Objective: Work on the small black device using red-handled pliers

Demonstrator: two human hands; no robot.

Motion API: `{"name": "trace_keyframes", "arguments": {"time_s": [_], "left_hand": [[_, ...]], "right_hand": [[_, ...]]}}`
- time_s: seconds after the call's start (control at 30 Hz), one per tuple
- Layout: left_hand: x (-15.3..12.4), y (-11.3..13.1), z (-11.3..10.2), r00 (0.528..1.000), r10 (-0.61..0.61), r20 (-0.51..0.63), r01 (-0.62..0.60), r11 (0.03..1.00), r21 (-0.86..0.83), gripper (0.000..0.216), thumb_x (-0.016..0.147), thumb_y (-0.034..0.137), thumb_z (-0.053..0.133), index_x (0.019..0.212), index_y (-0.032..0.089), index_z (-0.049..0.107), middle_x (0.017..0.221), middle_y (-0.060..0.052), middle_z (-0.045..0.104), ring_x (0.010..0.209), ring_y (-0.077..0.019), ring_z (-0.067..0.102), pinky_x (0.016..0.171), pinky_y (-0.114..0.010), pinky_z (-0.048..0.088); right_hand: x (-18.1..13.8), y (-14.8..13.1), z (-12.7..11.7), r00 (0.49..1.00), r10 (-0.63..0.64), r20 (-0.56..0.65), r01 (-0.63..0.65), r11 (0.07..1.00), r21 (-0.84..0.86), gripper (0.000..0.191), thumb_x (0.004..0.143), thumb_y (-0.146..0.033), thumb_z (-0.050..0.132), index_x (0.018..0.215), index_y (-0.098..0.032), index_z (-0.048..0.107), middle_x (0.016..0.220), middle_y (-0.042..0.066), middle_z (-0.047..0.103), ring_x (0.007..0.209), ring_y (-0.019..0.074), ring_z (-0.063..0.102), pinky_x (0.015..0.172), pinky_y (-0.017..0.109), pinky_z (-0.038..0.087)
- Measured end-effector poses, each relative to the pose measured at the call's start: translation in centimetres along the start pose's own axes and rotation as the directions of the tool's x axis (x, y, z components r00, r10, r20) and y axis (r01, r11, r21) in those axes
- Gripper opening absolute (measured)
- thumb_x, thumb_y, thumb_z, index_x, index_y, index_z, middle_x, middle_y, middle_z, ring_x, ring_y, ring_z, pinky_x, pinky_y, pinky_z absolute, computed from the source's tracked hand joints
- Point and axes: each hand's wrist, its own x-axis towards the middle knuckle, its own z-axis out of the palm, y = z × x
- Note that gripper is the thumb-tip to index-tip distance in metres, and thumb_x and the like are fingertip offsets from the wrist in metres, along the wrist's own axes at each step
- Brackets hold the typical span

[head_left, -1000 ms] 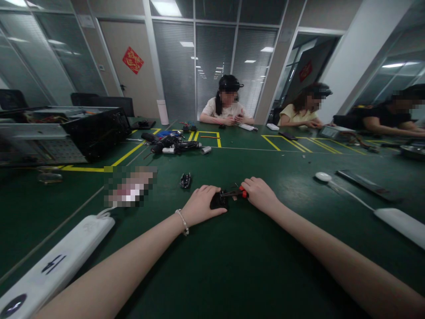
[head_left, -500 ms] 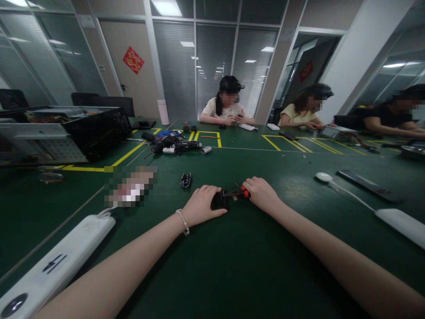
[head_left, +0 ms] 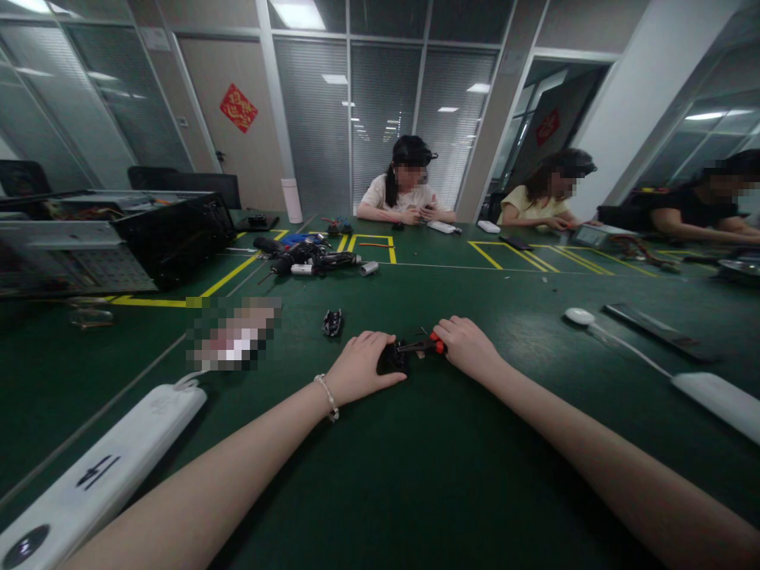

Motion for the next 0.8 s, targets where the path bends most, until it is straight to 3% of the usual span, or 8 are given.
{"name": "trace_keyframes", "arguments": {"time_s": [0.8], "left_hand": [[0.04,-0.07,-0.03,1.0,0.015,-0.013,-0.015,1.0,-0.001,0.059,0.071,0.057,0.053,0.115,0.019,0.043,0.114,-0.007,0.052,0.105,-0.0255,0.045,0.086,-0.038,0.037]], "right_hand": [[0.02,0.01,0.17,1.0,-0.002,-0.006,0.002,1.0,0.007,0.016,0.074,-0.007,0.043,0.08,-0.014,0.056,0.08,0.006,0.057,0.071,0.0166,0.046,0.064,0.027,0.032]]}}
